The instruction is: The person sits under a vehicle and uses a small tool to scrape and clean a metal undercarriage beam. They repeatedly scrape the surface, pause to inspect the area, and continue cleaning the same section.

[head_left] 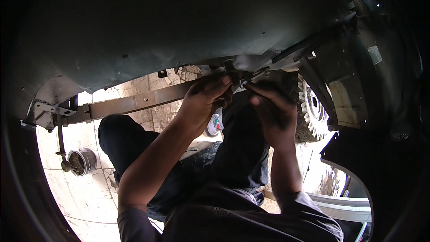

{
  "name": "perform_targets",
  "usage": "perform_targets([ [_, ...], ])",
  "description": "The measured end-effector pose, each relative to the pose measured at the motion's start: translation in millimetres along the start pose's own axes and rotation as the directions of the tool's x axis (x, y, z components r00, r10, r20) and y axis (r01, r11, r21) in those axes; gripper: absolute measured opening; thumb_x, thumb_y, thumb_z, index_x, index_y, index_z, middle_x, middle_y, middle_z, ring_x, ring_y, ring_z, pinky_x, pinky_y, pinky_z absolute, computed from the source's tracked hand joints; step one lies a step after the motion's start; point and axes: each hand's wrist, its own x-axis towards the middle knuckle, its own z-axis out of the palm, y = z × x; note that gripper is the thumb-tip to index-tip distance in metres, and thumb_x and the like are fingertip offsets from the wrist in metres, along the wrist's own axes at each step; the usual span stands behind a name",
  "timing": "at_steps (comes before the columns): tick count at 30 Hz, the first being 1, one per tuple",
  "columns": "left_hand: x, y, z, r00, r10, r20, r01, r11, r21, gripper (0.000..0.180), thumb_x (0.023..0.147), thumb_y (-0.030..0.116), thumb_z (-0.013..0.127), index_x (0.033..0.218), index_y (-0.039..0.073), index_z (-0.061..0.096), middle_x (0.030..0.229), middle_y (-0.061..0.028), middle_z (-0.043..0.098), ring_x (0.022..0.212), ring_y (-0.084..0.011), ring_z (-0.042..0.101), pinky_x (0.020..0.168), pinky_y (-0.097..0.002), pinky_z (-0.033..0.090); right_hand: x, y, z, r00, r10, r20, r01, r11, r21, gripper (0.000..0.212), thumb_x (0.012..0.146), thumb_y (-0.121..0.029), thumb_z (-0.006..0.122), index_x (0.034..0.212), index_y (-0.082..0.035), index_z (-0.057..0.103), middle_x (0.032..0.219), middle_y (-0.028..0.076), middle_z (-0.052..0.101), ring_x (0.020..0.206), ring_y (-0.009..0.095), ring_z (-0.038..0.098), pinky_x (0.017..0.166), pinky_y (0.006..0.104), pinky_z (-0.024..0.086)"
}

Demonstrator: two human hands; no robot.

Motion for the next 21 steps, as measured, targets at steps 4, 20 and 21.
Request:
perform_targets([
  [4, -1.4, 5.2, -3.4, 0.999, -0.034, 0.019, 0.034, 0.999, 0.028, 0.036, 0.101, 0.03, 0.069, 0.124, 0.002, 0.065, 0.1, -0.0053, 0.066, 0.091, -0.0169, 0.06, 0.083, -0.0351, 0.046, -23.7, 10.2, -1.5, 0.93, 0.331, -0.16, -0.255, 0.894, 0.367, 0.021, 0.099, -0.005, 0.069, 0.117, 0.005, 0.072, 0.113, 0.013, 0.075, 0.103, 0.015, 0.069, 0.092, 0.0264, 0.052],
  [20, 4.1, 1.7, -10.9, 0.996, 0.027, 0.079, -0.032, 0.997, 0.067, 0.036, 0.102, 0.031, 0.069, 0.125, 0.003, 0.069, 0.096, -0.0023, 0.068, 0.091, -0.0124, 0.063, 0.082, -0.0294, 0.048, -11.2, 24.9, 23.1, 0.94, 0.328, -0.097, -0.17, 0.695, 0.699, 0.039, 0.09, 0.012, 0.07, 0.127, 0.002, 0.062, 0.117, 0.014, 0.069, 0.105, 0.019, 0.069, 0.091, 0.0286, 0.056],
  [21, 5.7, 1.5, -12.9, 0.995, 0.027, 0.093, -0.034, 0.997, 0.072, 0.036, 0.101, 0.031, 0.069, 0.124, 0.003, 0.069, 0.096, -0.0026, 0.068, 0.092, -0.0127, 0.063, 0.083, -0.0298, 0.049, -7.2, 14.0, 24.2, 0.931, 0.352, -0.094, -0.179, 0.667, 0.723, 0.038, 0.091, 0.011, 0.07, 0.127, 0.002, 0.06, 0.114, 0.012, 0.069, 0.103, 0.018, 0.069, 0.089, 0.0278, 0.056],
])
